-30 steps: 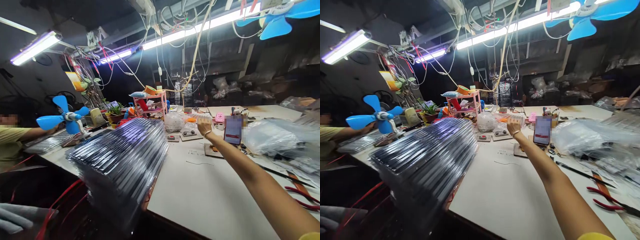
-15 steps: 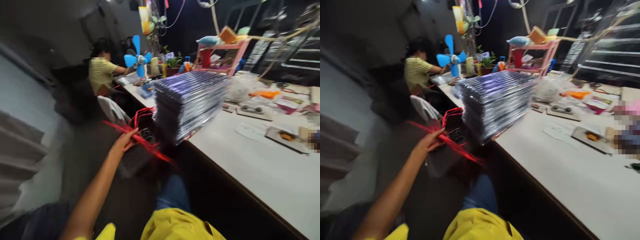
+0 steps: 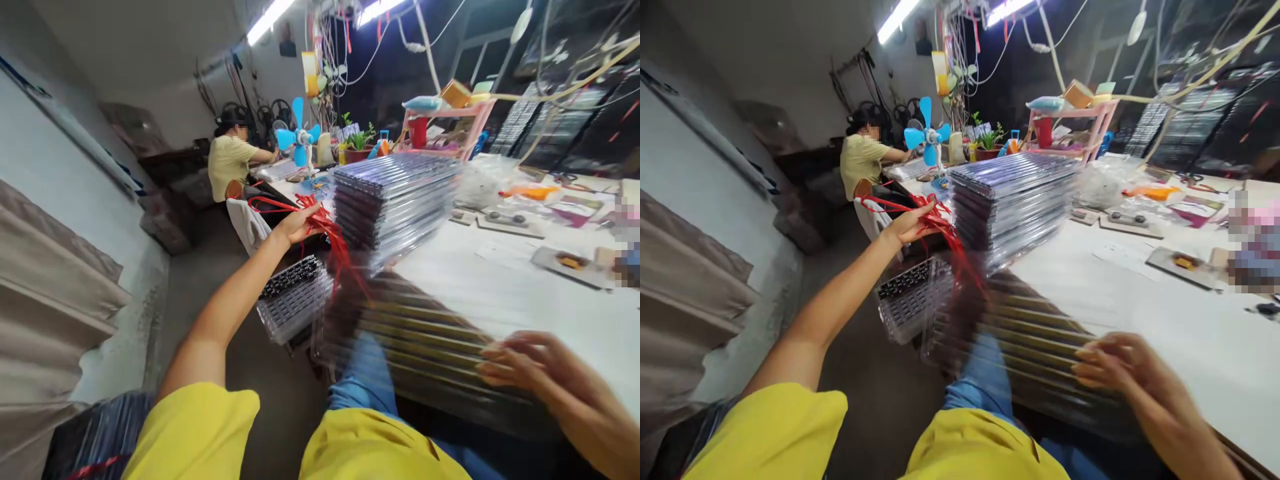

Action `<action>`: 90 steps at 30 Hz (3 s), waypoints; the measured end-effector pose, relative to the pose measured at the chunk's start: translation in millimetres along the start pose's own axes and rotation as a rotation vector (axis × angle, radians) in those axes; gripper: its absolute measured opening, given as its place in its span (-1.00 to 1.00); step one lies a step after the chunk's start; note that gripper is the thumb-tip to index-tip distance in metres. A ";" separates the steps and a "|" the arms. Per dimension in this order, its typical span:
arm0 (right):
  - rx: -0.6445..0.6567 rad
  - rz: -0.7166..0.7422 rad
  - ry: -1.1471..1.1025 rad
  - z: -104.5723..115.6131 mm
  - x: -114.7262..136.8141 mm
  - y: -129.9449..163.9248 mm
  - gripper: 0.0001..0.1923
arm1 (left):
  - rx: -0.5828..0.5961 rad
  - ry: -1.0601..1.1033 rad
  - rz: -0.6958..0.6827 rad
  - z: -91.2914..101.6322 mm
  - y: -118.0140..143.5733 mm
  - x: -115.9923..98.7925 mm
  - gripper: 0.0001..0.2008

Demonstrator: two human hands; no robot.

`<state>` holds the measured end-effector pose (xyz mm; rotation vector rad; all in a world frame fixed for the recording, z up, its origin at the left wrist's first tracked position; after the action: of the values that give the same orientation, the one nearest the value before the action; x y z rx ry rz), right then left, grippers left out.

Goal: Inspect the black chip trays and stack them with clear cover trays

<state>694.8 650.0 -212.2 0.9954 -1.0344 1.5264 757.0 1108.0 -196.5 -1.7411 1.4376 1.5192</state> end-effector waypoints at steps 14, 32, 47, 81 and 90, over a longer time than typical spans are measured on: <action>0.192 1.213 0.777 -153.8 83.6 30.7 -0.62 | 0.142 -0.285 -0.151 -56.5 -18.0 -39.5 -0.81; 0.549 0.959 1.204 -342.4 56.6 -16.6 -0.49 | -0.070 -0.240 -0.107 69.8 -33.7 -6.5 -0.88; 1.013 0.850 0.726 -439.4 7.3 63.9 -0.61 | -0.313 -0.193 0.060 144.4 -10.3 61.4 -0.82; 0.403 -0.347 0.271 -86.1 -251.0 76.0 -0.45 | -1.111 -0.179 0.228 173.0 91.7 229.1 -0.71; 0.539 -0.270 0.305 -83.5 -239.2 80.1 -0.43 | -1.207 -0.173 0.302 174.9 163.1 224.9 -0.64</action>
<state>647.2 651.9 -473.6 1.1622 -0.2588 1.6950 503.4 1096.3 -404.6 -1.8628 0.6666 2.9894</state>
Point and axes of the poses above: each hand's wrist, its own y-axis away from the middle knuckle, its own z-axis out of the back of the hand, x = y × z, the point moved 2 cm from there along -y, towards the middle knuckle, and after that the axes turned 9 degrees about -x, right-handed, at the moved point
